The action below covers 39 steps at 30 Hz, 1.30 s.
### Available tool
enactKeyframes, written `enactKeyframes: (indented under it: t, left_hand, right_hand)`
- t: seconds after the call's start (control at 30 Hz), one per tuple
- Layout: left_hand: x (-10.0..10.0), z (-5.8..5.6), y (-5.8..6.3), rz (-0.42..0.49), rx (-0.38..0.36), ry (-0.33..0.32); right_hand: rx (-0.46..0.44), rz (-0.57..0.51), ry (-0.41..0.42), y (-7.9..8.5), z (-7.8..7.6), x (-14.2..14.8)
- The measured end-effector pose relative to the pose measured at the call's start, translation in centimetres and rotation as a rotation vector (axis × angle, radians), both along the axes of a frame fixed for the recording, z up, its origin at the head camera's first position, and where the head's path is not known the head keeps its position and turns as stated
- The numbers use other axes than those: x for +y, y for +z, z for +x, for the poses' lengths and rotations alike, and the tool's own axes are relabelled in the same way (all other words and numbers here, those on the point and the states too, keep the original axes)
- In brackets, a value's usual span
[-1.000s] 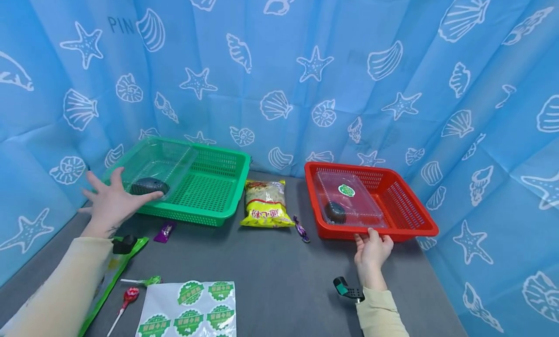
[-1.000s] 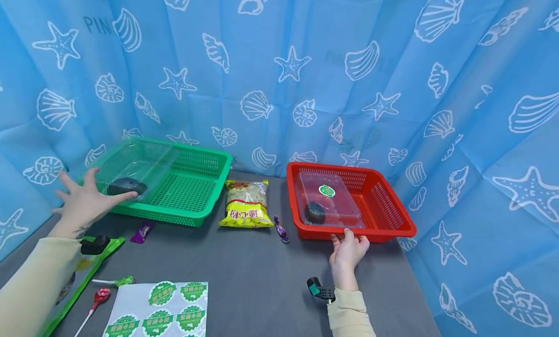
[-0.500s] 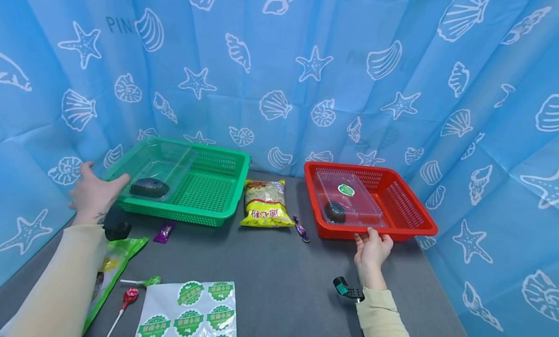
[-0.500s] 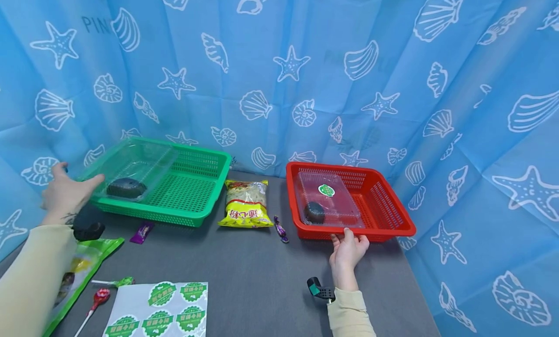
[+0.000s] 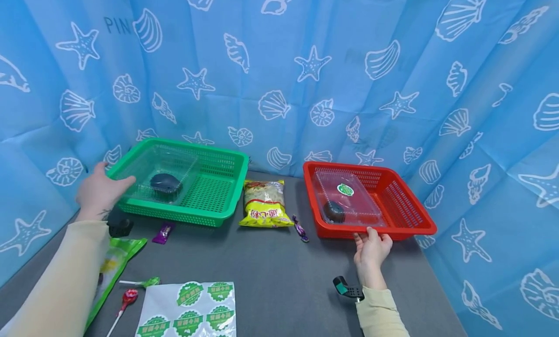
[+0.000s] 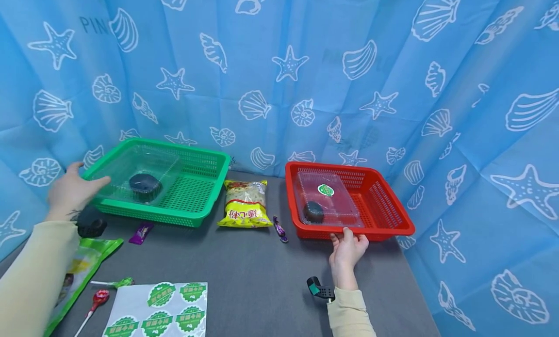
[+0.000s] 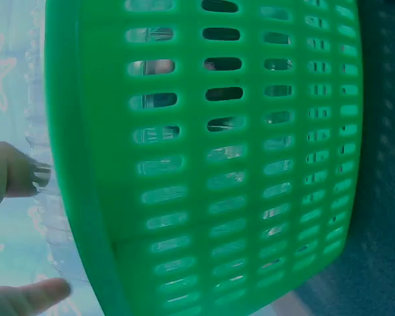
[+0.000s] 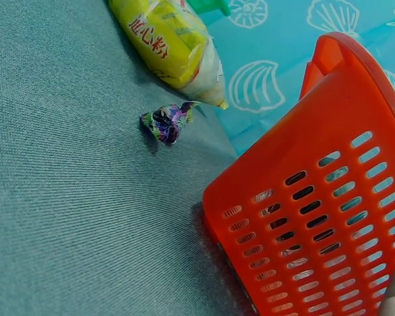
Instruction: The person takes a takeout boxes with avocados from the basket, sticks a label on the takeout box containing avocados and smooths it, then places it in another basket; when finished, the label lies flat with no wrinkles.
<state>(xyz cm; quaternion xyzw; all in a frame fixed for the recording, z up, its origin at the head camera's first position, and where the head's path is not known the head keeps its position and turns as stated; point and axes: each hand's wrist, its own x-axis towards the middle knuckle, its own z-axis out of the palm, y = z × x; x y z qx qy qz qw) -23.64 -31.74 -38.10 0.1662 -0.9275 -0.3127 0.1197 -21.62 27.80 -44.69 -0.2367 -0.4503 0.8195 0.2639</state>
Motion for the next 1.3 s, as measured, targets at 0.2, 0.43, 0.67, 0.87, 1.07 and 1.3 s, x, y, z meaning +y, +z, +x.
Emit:
enactKeyframes:
  t: [0.2, 0.43, 0.67, 0.87, 1.07, 1.3]
  left_hand:
    - [0.4, -0.4, -0.4, -0.065, -0.063, -0.064]
    - [1.0, -0.9, -0.4, -0.089, -0.134, -0.095]
    - [1.6, -1.0, -0.5, -0.011, -0.044, -0.081]
    - [2.4, -1.3, -0.1, 0.034, 0.109, -0.117]
    - [2.4, -1.4, 0.2, 0.0, 0.133, -0.114]
    - [2.5, -1.6, 0.5, 0.059, 0.141, -0.093]
  right_hand:
    - [0.004, 0.007, 0.009, 0.0, 0.0, 0.1]
    - [0.006, 0.018, 0.015, -0.1, 0.1, 0.0]
    - [-0.008, 0.029, 0.005, -0.1, 0.1, -0.1]
    - [-0.004, 0.032, -0.006, -0.1, 0.2, -0.1]
    - [-0.011, 0.011, 0.006, 0.2, 0.4, -0.1]
    - [-0.022, 0.004, 0.017, 0.3, 0.4, 0.1]
